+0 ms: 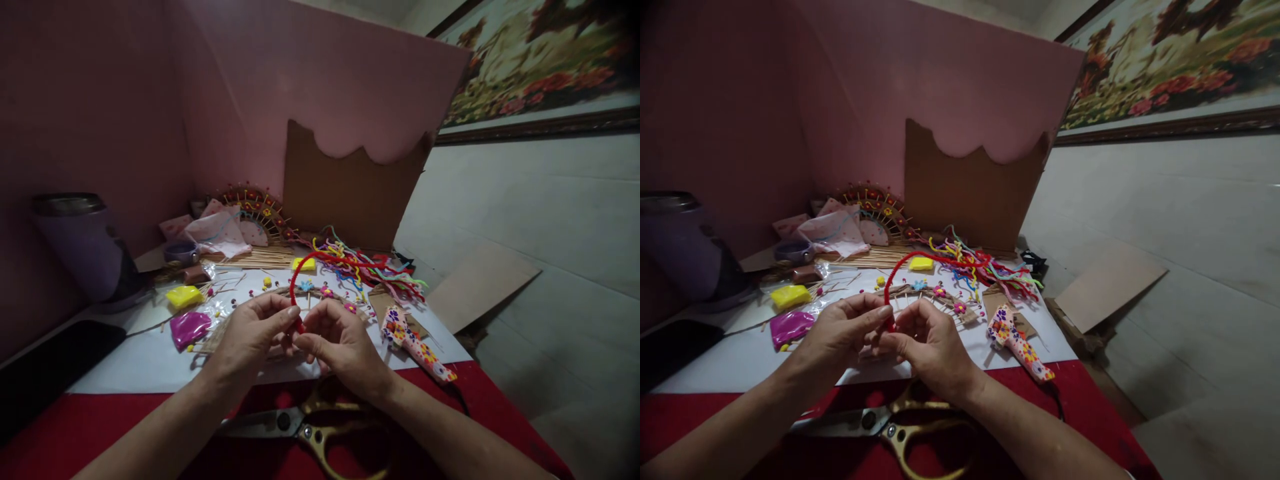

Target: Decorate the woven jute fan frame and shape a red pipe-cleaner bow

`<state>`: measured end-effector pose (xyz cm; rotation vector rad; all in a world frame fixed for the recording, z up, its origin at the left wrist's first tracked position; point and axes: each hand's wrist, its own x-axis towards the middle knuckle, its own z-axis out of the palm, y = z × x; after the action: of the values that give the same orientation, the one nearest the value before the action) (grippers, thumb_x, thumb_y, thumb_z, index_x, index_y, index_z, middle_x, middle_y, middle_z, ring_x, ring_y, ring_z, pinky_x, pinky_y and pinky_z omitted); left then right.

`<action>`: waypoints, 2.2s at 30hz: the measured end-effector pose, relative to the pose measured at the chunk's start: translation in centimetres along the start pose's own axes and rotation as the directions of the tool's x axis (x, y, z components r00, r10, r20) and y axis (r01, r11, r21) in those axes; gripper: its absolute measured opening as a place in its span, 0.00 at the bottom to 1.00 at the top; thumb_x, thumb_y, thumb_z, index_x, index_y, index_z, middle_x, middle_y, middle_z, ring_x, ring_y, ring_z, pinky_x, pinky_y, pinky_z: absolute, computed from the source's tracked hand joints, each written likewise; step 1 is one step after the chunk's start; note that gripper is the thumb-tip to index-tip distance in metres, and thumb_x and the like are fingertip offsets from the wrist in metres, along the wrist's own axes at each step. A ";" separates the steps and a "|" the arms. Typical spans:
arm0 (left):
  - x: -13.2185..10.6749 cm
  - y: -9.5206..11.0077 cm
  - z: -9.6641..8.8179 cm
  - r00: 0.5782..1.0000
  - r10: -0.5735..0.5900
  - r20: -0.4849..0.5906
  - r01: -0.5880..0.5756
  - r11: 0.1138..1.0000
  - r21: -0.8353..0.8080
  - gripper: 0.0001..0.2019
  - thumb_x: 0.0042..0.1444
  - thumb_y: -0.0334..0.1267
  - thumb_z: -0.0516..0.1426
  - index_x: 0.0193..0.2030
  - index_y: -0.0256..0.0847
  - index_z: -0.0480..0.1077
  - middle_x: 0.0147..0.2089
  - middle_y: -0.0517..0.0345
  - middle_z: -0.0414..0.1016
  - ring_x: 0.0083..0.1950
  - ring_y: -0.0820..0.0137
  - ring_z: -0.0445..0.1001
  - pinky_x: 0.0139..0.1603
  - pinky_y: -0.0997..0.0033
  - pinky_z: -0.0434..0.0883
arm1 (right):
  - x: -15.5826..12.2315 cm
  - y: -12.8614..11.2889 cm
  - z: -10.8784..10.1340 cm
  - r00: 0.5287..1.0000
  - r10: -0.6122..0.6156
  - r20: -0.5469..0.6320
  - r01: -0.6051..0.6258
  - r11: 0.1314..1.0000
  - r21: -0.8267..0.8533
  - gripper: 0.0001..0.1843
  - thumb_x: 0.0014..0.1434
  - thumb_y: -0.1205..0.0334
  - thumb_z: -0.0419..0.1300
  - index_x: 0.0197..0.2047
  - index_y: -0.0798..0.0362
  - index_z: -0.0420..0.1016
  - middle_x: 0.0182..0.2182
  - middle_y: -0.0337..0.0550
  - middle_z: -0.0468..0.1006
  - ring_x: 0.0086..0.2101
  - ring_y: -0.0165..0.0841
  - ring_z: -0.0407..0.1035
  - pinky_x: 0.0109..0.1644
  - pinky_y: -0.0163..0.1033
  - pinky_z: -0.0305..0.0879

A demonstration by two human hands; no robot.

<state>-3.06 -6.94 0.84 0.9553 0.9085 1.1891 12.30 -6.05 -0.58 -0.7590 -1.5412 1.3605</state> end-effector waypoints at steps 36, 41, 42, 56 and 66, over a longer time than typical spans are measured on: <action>-0.1 -0.8 0.6 0.995 0.088 -0.049 -0.086 0.996 0.038 0.14 0.41 0.40 0.65 0.26 0.37 0.64 0.18 0.66 0.68 0.18 0.80 0.62 0.20 0.81 0.59 | -0.1 -0.4 -0.7 0.862 -0.462 0.209 0.499 0.703 -0.507 0.07 0.57 0.74 0.56 0.30 0.54 0.69 0.30 0.40 0.69 0.31 0.28 0.65 0.35 0.33 0.61; -0.1 -0.8 0.9 0.987 0.118 -0.114 -0.105 0.989 0.108 0.14 0.39 0.39 0.65 0.25 0.37 0.65 0.17 0.65 0.68 0.18 0.79 0.63 0.19 0.81 0.60 | 0.0 0.0 -0.1 0.981 -0.192 0.035 0.184 0.855 -0.485 0.09 0.54 0.68 0.60 0.23 0.54 0.66 0.23 0.37 0.69 0.25 0.27 0.63 0.28 0.32 0.59; -0.1 -0.8 0.9 0.987 0.103 -0.126 -0.092 0.991 0.096 0.14 0.39 0.40 0.65 0.25 0.37 0.65 0.17 0.65 0.69 0.17 0.79 0.64 0.19 0.80 0.61 | 0.0 0.1 -0.1 0.983 -0.183 0.016 0.168 0.859 -0.484 0.09 0.54 0.66 0.61 0.24 0.54 0.66 0.23 0.37 0.69 0.25 0.27 0.63 0.27 0.32 0.58; 0.2 -0.9 0.1 0.991 0.013 -0.133 -0.011 1.000 0.013 0.13 0.44 0.40 0.64 0.27 0.37 0.64 0.17 0.63 0.70 0.16 0.78 0.65 0.19 0.80 0.61 | -0.3 0.6 -0.7 0.723 -0.647 0.242 0.601 0.416 -0.683 0.11 0.59 0.73 0.53 0.42 0.51 0.70 0.33 0.43 0.74 0.32 0.29 0.68 0.33 0.33 0.65; 0.3 -1.3 0.1 0.986 0.033 -0.161 -0.031 0.999 0.018 0.13 0.42 0.40 0.65 0.27 0.37 0.66 0.19 0.63 0.70 0.17 0.78 0.66 0.20 0.78 0.63 | -0.1 1.3 -0.7 0.728 -0.609 0.314 0.597 0.338 -0.728 0.08 0.59 0.73 0.53 0.41 0.54 0.68 0.33 0.46 0.75 0.35 0.33 0.69 0.39 0.38 0.66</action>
<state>-2.50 -6.80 -0.34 0.8982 1.0352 1.3026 12.85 -5.63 -1.85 -0.5629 -2.1440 0.0115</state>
